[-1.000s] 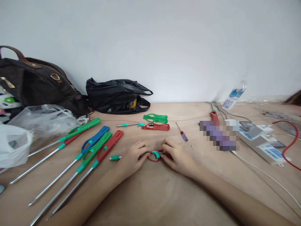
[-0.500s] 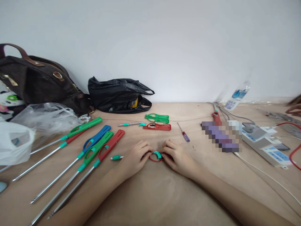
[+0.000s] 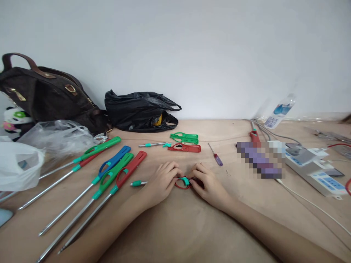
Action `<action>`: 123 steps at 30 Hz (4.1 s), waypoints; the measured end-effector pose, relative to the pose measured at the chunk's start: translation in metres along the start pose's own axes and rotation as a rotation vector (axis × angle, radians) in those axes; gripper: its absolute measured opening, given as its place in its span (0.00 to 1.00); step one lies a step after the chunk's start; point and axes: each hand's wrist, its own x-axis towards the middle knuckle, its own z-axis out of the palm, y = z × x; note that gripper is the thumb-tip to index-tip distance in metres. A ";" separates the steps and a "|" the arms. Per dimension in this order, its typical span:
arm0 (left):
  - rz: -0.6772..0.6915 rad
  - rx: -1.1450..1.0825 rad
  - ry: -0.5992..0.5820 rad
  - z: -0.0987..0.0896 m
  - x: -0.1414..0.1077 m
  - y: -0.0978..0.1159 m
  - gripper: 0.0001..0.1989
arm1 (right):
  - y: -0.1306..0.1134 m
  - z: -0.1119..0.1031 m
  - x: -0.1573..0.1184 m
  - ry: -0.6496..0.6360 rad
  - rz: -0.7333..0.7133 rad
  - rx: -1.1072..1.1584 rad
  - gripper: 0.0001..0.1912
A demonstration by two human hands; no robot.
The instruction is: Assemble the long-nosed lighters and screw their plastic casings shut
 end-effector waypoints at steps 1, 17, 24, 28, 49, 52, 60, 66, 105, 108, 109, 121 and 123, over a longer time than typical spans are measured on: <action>-0.010 0.004 0.000 0.000 0.000 0.000 0.12 | -0.001 0.000 0.000 -0.001 0.006 0.004 0.07; -0.035 0.172 -0.034 -0.005 0.002 0.005 0.11 | -0.005 0.001 0.001 -0.014 -0.018 -0.062 0.08; -0.115 0.037 0.060 -0.005 -0.001 0.005 0.08 | -0.005 0.002 0.000 -0.010 -0.032 -0.099 0.07; -0.066 0.056 0.084 -0.004 -0.002 0.003 0.07 | -0.003 0.004 0.000 -0.002 -0.040 -0.104 0.07; -0.122 -0.101 0.068 -0.023 -0.003 -0.008 0.03 | -0.003 -0.002 0.002 -0.013 0.032 0.023 0.07; -0.097 0.045 0.036 -0.029 -0.006 -0.010 0.06 | -0.003 -0.002 0.003 -0.009 0.030 0.037 0.07; -0.044 0.146 0.059 -0.033 -0.007 -0.013 0.06 | 0.002 -0.012 0.007 0.052 0.054 0.001 0.06; -0.047 0.150 0.036 -0.036 -0.007 -0.012 0.06 | 0.030 -0.028 0.033 0.080 0.106 -0.341 0.11; -0.328 -0.590 0.322 -0.030 -0.005 0.005 0.22 | 0.002 -0.051 0.012 -0.032 0.037 -0.115 0.20; -0.400 -0.722 0.301 -0.031 -0.001 0.002 0.21 | -0.003 -0.053 0.011 -0.074 0.021 -0.171 0.16; -0.408 -0.738 0.305 -0.031 -0.001 0.001 0.20 | -0.004 -0.053 0.011 -0.082 0.019 -0.202 0.16; -0.423 -0.509 0.407 -0.040 -0.003 -0.011 0.15 | -0.006 -0.055 0.010 -0.164 -0.024 -0.267 0.09; -0.413 -0.449 0.430 -0.041 -0.002 -0.014 0.12 | -0.006 -0.057 0.011 -0.226 -0.020 -0.243 0.07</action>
